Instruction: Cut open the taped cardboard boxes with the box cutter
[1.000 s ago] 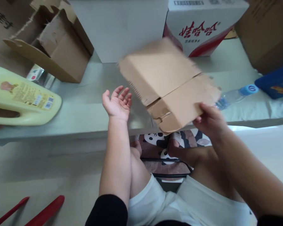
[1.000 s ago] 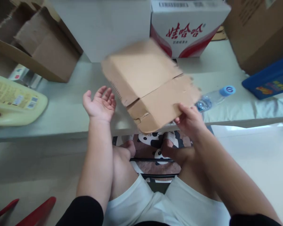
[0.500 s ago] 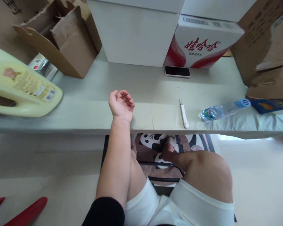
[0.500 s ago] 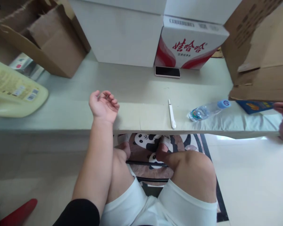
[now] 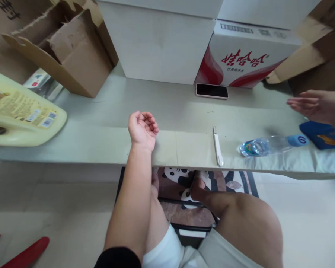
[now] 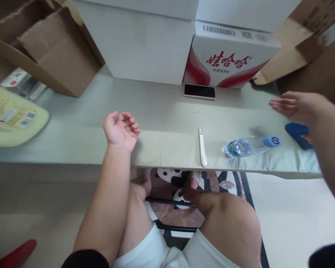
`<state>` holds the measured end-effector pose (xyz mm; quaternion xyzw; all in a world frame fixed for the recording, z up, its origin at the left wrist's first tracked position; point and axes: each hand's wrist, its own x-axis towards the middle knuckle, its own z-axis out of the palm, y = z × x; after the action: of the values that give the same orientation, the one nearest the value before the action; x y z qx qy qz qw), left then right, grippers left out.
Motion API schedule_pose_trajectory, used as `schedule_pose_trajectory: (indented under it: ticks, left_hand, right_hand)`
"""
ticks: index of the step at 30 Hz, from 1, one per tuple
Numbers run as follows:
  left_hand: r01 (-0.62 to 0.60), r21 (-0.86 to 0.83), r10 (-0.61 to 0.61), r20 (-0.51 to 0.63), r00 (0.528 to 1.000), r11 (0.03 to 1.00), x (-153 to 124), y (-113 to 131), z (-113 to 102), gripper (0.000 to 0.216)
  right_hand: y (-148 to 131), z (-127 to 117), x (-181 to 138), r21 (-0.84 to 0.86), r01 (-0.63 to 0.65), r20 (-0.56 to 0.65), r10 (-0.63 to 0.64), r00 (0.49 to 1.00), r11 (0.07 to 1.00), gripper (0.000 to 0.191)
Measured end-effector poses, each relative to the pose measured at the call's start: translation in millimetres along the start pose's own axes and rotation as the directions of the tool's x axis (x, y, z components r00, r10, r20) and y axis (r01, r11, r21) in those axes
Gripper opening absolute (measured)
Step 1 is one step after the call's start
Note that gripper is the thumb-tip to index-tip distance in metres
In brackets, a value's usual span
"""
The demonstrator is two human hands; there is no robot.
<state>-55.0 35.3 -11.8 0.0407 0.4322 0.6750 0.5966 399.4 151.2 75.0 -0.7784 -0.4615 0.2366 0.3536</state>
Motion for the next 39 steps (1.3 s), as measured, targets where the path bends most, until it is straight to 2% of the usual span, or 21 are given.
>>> schedule_pose_trajectory:
  ticks: [3, 7, 10, 13, 15, 18, 20, 21, 24, 25, 26, 27, 29, 31, 32, 33, 34, 37, 39]
  left_hand:
    - [0.018, -0.011, -0.018, 0.002, 1.0, 1.0, -0.2, -0.2, 3.2, 0.033]
    - [0.031, -0.019, -0.03, 0.036, 0.999, 0.999, -5.0, 0.7, 0.0, 0.031]
    - [0.012, -0.035, -0.011, 0.05, 0.999, 0.999, -8.4, 5.1, -8.0, 0.028]
    - [-0.007, -0.077, 0.01, 0.037, 0.999, 0.997, -12.1, 12.4, -15.5, 0.028]
    - [-0.01, -0.109, 0.013, 0.025, 1.0, 0.994, -14.8, 17.4, -18.7, 0.027]
    - [-0.002, -0.155, 0.003, 0.005, 1.0, 0.988, -18.4, 24.3, -21.7, 0.029]
    - [-0.003, -0.182, 0.004, 0.004, 1.0, 0.983, -20.1, 28.9, -23.9, 0.03]
    - [-0.007, -0.194, 0.008, 0.006, 1.0, 0.981, -20.8, 31.5, -25.3, 0.031]
    - [0.002, -0.24, -0.005, -0.016, 1.0, 0.971, -22.3, 41.0, -30.3, 0.029]
    - [0.015, -0.258, -0.024, -0.029, 0.999, 0.966, -22.5, 44.6, -32.1, 0.029]
    - [0.014, -0.279, -0.029, -0.048, 0.998, 0.96, -22.6, 48.3, -33.8, 0.029]
    - [0.013, -0.296, -0.033, -0.061, 0.998, 0.955, -22.5, 51.8, -35.5, 0.03]
    - [-0.004, -0.327, -0.024, -0.082, 0.996, 0.945, -21.6, 58.1, -38.6, 0.03]
    - [-0.027, -0.35, -0.007, -0.097, 0.995, 0.936, -20.1, 63.0, -41.4, 0.03]
    - [-0.037, -0.359, -0.001, -0.105, 0.994, 0.933, -19.2, 64.9, -42.8, 0.029]
    - [-0.045, -0.365, 0.003, -0.114, 0.993, 0.93, -18.4, 66.5, -44.0, 0.029]
    - [-0.049, -0.37, 0.003, -0.123, 0.992, 0.928, -17.9, 67.9, -45.2, 0.028]
    - [-0.055, -0.366, 0.006, -0.135, 0.991, 0.929, -17.7, 71.1, -48.1, 0.026]
    - [-0.071, -0.343, 0.018, -0.154, 0.988, 0.937, -18.4, 73.2, -50.6, 0.026]
  right_hand:
    - [6.6, 12.2, -16.8, 0.104, -0.253, 0.006, 0.254, 0.967, 0.962, 0.036]
    - [1.8, 5.7, -39.9, 0.144, -0.308, -0.037, 0.316, 0.948, 0.94, 0.035]
    - [-24.1, 0.2, -58.3, 0.162, -0.244, -0.07, 0.258, 0.964, 0.956, 0.037]
    - [-61.0, 9.4, -84.2, 0.128, -0.118, -0.059, 0.126, 0.99, 0.985, 0.039]
    - [-83.1, 28.0, -101.6, 0.061, -0.014, 0.012, 0.013, 1.0, 0.998, 0.036]
    - [-106.2, 76.6, -121.5, -0.087, 0.177, 0.161, -0.161, 0.974, 0.98, 0.02]
    - [-119.1, 121.5, -132.5, -0.164, 0.32, 0.298, -0.262, 0.918, 0.933, 0.009]
    - [-126.9, 146.6, -138.7, -0.17, 0.39, 0.377, -0.306, 0.874, 0.905, 0.005]
    - [-161.9, 225.0, -165.0, -0.092, 0.588, 0.548, -0.452, 0.704, 0.804, 0.007]
    - [-177.5, 249.9, -176.6, -0.054, 0.658, 0.591, -0.507, 0.628, 0.751, 0.01]
    - [-194.4, 273.2, -189.4, -0.014, 0.763, 0.629, -0.587, 0.51, 0.647, 0.014]
    - [-212.0, 294.7, -203.0, 0.046, 0.81, 0.644, -0.637, 0.423, 0.584, 0.019]
    - [-246.2, 332.2, -230.8, 0.133, 0.852, 0.635, -0.704, 0.319, 0.506, 0.026]
    - [-275.8, 363.4, -256.1, 0.259, 0.911, 0.584, -0.803, 0.117, 0.321, 0.031]
    - [-288.1, 377.1, -266.7, 0.292, 0.92, 0.578, -0.814, 0.049, 0.263, 0.032]
    - [-298.3, 389.5, -275.3, 0.293, 0.923, 0.583, -0.812, 0.034, 0.249, 0.032]
    - [-306.4, 400.5, -281.9, 0.267, 0.926, 0.604, -0.795, 0.054, 0.266, 0.03]
    - [-316.9, 421.4, -289.2, 0.146, 0.933, 0.648, -0.744, 0.162, 0.33, 0.028]
    - [-311.5, 421.6, -285.8, 0.118, 0.94, 0.627, -0.758, 0.179, 0.319, 0.03]
